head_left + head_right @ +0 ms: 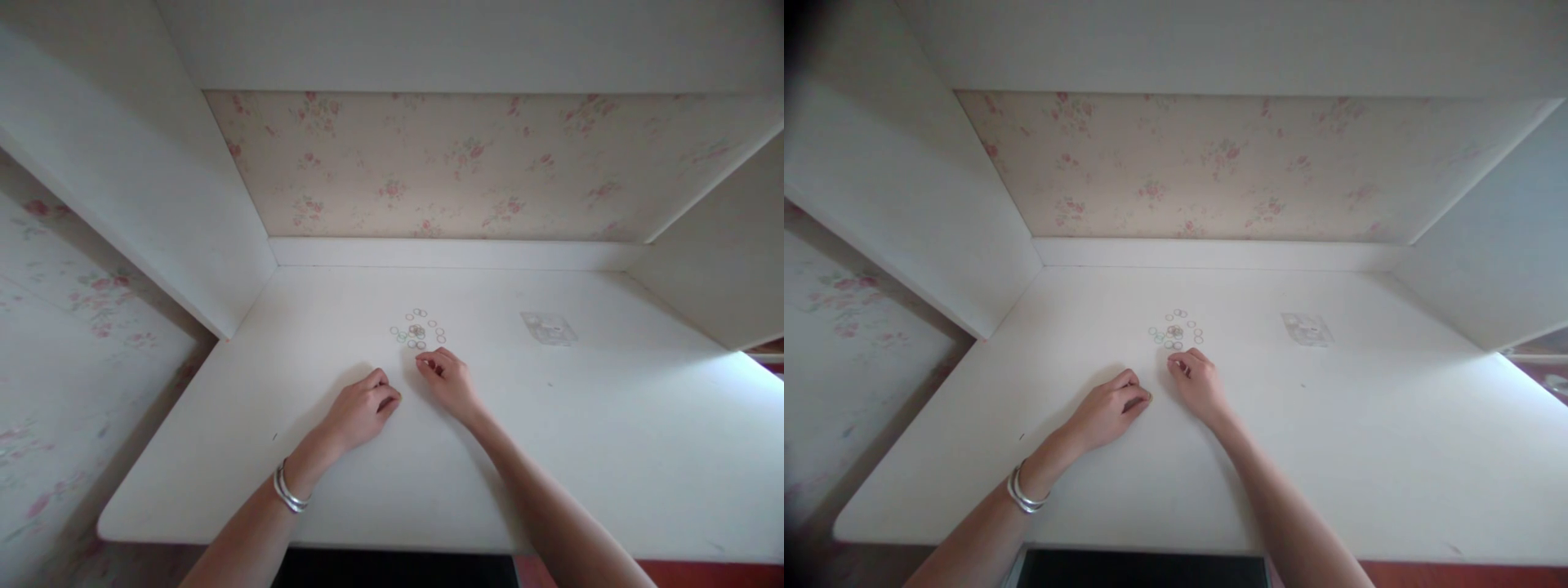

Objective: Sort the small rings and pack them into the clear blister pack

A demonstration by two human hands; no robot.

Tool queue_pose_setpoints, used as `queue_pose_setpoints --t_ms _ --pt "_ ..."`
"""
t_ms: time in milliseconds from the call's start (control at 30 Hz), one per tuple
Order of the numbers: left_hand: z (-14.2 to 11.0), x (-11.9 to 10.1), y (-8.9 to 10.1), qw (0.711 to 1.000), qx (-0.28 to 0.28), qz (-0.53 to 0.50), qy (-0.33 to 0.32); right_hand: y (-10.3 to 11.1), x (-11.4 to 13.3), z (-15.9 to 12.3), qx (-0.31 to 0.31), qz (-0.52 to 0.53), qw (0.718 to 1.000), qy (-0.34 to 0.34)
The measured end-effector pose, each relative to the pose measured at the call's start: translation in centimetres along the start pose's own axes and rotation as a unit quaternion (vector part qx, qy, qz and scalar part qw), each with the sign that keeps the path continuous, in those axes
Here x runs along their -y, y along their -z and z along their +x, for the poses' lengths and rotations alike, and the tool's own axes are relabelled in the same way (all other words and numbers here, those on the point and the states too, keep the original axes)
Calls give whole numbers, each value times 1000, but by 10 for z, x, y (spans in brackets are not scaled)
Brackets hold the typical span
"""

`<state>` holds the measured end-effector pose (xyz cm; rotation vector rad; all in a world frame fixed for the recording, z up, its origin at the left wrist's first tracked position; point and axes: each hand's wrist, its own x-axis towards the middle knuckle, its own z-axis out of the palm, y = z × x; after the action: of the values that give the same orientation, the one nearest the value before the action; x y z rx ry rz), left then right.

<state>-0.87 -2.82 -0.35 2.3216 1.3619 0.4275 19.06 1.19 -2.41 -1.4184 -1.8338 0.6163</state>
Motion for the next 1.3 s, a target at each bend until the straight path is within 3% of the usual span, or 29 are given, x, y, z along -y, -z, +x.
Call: queue_pose_setpoints --t_ms 133,300,600,833,1000,1167,1300 --pt "-1 1 1 1000 -3 -2 -11 7 -8 36 21 -117 993 22" --pt "-2 1 2 1000 1 4 -11 9 -9 65 95 -243 964 54" --pt "-2 2 1 999 10 34 -11 9 1 83 195 -368 907 62" --pt "-3 3 2 1000 -1 18 -20 3 9 83 217 -393 891 61" --pt "-2 8 2 1000 -1 -28 -11 12 14 77 208 -389 895 61" --pt "0 11 4 994 -15 -107 -6 25 17 57 148 -288 941 95" --pt "4 16 6 984 -40 -175 22 21 19 21 120 -203 962 141"
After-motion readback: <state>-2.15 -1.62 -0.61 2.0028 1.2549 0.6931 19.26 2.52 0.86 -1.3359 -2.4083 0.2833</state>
